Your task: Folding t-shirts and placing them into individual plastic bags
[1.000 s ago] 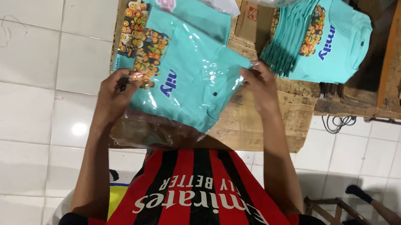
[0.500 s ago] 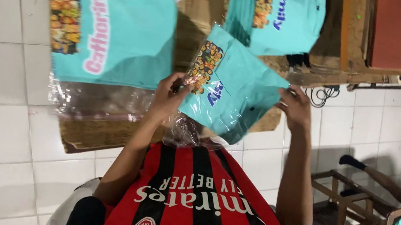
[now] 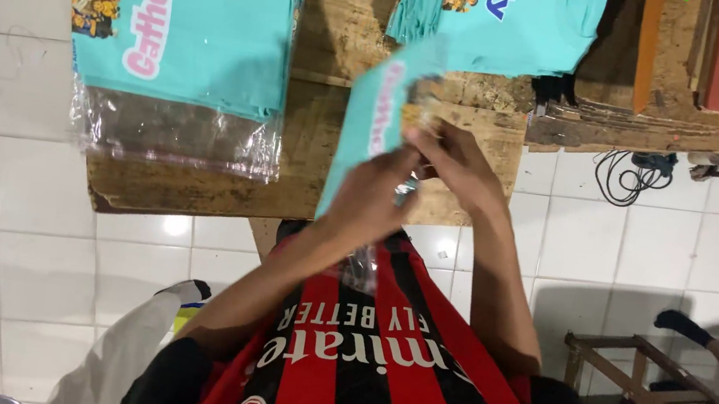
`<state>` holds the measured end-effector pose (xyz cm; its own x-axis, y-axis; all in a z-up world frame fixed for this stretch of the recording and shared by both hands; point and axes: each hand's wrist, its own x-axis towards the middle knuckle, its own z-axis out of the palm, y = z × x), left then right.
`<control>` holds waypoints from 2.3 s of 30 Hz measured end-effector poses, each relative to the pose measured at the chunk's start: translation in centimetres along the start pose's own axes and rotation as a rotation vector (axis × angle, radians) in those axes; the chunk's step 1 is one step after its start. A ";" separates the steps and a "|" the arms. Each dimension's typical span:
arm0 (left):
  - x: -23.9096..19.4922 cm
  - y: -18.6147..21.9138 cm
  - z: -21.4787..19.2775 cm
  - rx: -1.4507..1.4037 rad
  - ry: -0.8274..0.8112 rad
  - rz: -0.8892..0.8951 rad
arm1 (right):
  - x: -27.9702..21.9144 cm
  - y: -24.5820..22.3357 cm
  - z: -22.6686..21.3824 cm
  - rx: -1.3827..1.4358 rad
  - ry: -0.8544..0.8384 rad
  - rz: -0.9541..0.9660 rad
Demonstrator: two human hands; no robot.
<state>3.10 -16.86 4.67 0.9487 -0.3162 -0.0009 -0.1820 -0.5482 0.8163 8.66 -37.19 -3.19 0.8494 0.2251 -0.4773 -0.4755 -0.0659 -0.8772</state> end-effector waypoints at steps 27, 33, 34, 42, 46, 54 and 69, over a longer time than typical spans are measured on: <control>-2.8 -19.4 -10.0 -1.145 0.407 -0.483 | -2.8 -20.6 9.7 -0.201 0.029 -0.438; -1.1 -17.1 -26.9 -0.846 0.581 -0.070 | 4.2 -18.8 17.1 0.176 0.216 -0.478; -0.3 -19.3 -28.2 -0.743 0.557 -0.068 | 5.5 -17.6 18.3 0.202 0.299 -0.361; -0.1 -34.3 -27.2 -0.322 0.454 -0.442 | 17.3 0.5 20.4 0.118 0.209 -0.004; -1.5 -30.1 -28.6 -0.408 0.424 -0.358 | 17.5 2.2 19.3 0.122 0.192 0.001; -2.5 -29.1 -27.3 -0.295 0.563 -0.269 | 20.9 4.9 19.5 -0.211 0.200 -0.236; 6.7 -29.6 -24.2 0.716 0.532 0.201 | 20.5 -1.5 28.2 -1.184 0.511 -0.914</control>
<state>21.14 15.95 -5.55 0.8434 -0.1569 0.5139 -0.3056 -0.9268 0.2185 20.32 -5.07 -10.16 0.8382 0.2901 0.4618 0.4523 -0.8429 -0.2914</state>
